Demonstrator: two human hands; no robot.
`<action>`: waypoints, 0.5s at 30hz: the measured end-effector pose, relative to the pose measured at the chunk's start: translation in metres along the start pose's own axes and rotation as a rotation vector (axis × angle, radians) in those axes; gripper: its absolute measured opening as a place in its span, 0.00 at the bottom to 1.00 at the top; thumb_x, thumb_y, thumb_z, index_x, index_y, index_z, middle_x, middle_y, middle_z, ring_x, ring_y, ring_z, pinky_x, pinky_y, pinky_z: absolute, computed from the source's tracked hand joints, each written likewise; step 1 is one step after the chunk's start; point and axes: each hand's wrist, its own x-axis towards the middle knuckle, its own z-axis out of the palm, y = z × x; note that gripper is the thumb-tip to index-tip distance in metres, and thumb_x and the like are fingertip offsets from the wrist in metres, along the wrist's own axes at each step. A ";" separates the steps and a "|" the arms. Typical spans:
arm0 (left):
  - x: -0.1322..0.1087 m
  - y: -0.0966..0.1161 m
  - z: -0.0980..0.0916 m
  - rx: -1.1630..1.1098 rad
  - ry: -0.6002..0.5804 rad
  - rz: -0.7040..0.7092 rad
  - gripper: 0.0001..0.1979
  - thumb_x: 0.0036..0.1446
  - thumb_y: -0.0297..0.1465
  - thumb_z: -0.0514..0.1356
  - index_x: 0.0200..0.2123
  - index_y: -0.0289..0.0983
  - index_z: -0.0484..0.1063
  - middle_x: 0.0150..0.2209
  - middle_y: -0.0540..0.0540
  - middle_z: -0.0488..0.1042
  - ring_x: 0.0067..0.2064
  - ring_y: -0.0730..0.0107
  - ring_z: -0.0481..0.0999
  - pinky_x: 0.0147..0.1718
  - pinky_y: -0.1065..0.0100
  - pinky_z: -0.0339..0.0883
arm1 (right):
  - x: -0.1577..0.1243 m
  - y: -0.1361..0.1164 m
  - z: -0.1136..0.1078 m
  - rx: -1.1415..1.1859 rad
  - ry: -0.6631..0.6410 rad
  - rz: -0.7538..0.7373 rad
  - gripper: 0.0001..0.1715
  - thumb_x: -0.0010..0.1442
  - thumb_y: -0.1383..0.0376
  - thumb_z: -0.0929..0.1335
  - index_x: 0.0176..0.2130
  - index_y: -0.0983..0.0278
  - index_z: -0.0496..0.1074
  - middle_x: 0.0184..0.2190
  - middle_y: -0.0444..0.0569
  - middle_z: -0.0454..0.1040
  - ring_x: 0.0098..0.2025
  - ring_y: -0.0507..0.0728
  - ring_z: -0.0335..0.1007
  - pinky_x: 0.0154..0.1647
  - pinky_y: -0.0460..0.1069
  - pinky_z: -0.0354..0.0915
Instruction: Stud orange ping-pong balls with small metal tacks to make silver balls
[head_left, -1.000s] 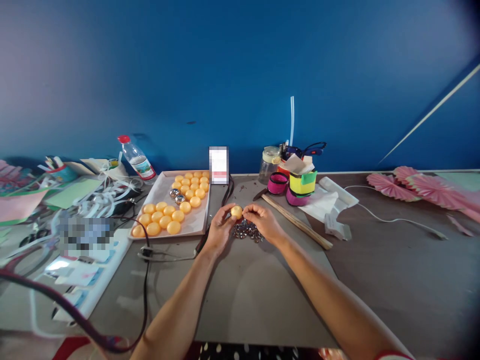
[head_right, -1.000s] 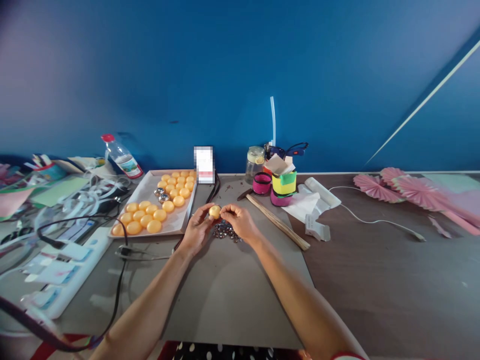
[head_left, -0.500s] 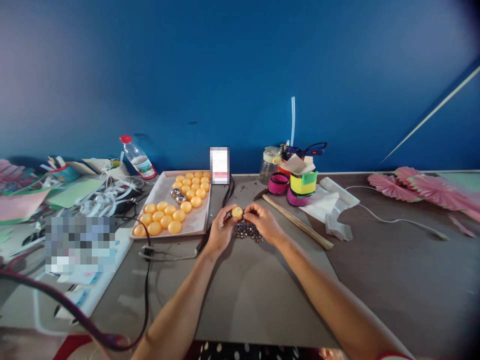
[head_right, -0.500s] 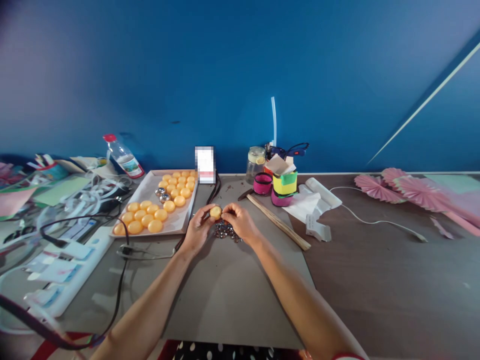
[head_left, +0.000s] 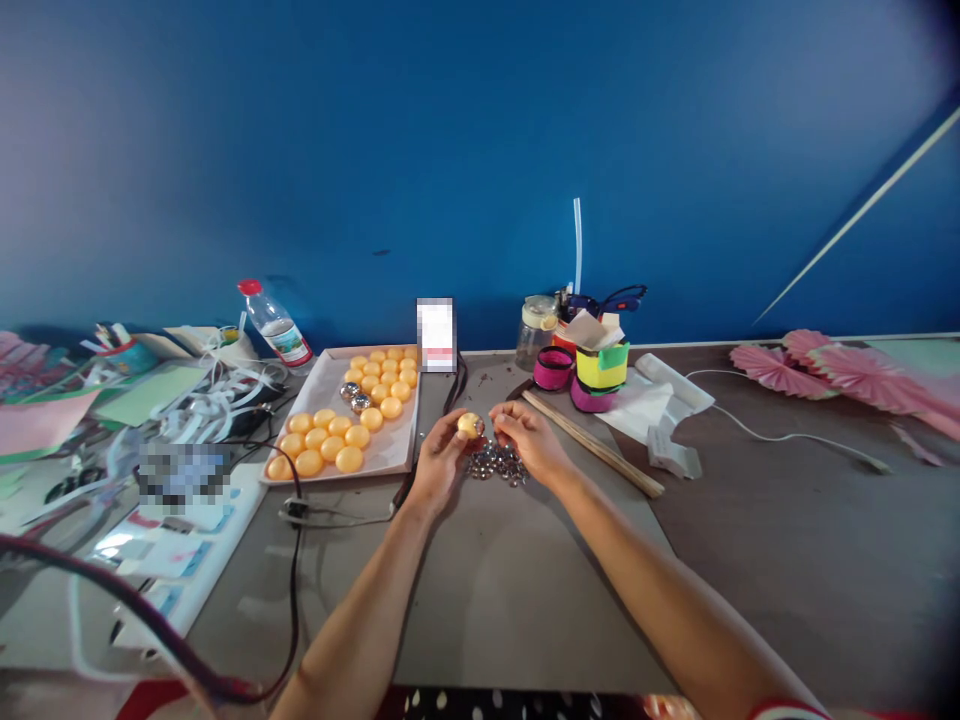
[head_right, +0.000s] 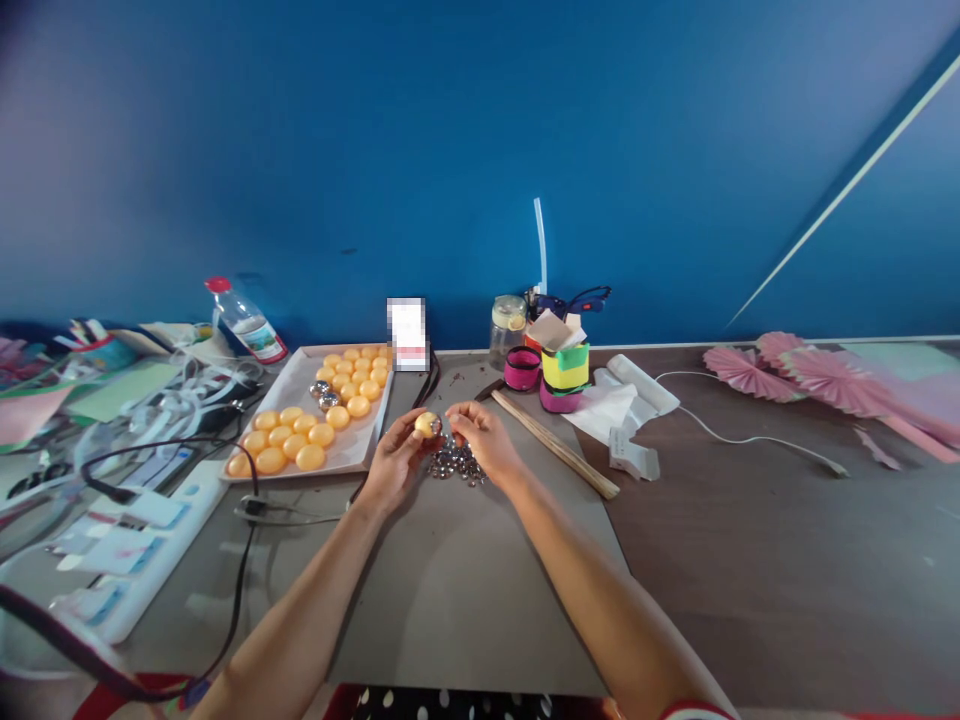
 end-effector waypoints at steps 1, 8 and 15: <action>0.000 0.001 0.000 -0.053 -0.007 -0.020 0.18 0.47 0.34 0.66 0.43 0.38 0.72 0.38 0.47 0.74 0.37 0.69 0.73 0.42 0.65 0.68 | 0.001 0.001 -0.005 -0.074 0.007 -0.035 0.13 0.55 0.57 0.64 0.36 0.63 0.69 0.23 0.42 0.66 0.25 0.50 0.61 0.28 0.47 0.59; 0.002 0.006 0.001 -0.140 -0.007 -0.015 0.18 0.46 0.32 0.67 0.41 0.39 0.71 0.40 0.47 0.74 0.37 0.74 0.72 0.39 0.68 0.67 | 0.000 0.016 -0.021 -0.820 -0.080 -0.258 0.12 0.55 0.68 0.64 0.40 0.64 0.74 0.36 0.51 0.72 0.41 0.56 0.66 0.45 0.52 0.58; 0.003 0.004 0.001 -0.051 0.037 -0.015 0.16 0.47 0.33 0.66 0.40 0.38 0.69 0.37 0.48 0.74 0.30 0.78 0.70 0.32 0.72 0.65 | -0.004 0.014 -0.006 -1.070 -0.237 -0.231 0.12 0.58 0.66 0.65 0.42 0.62 0.74 0.37 0.51 0.73 0.43 0.58 0.65 0.44 0.51 0.53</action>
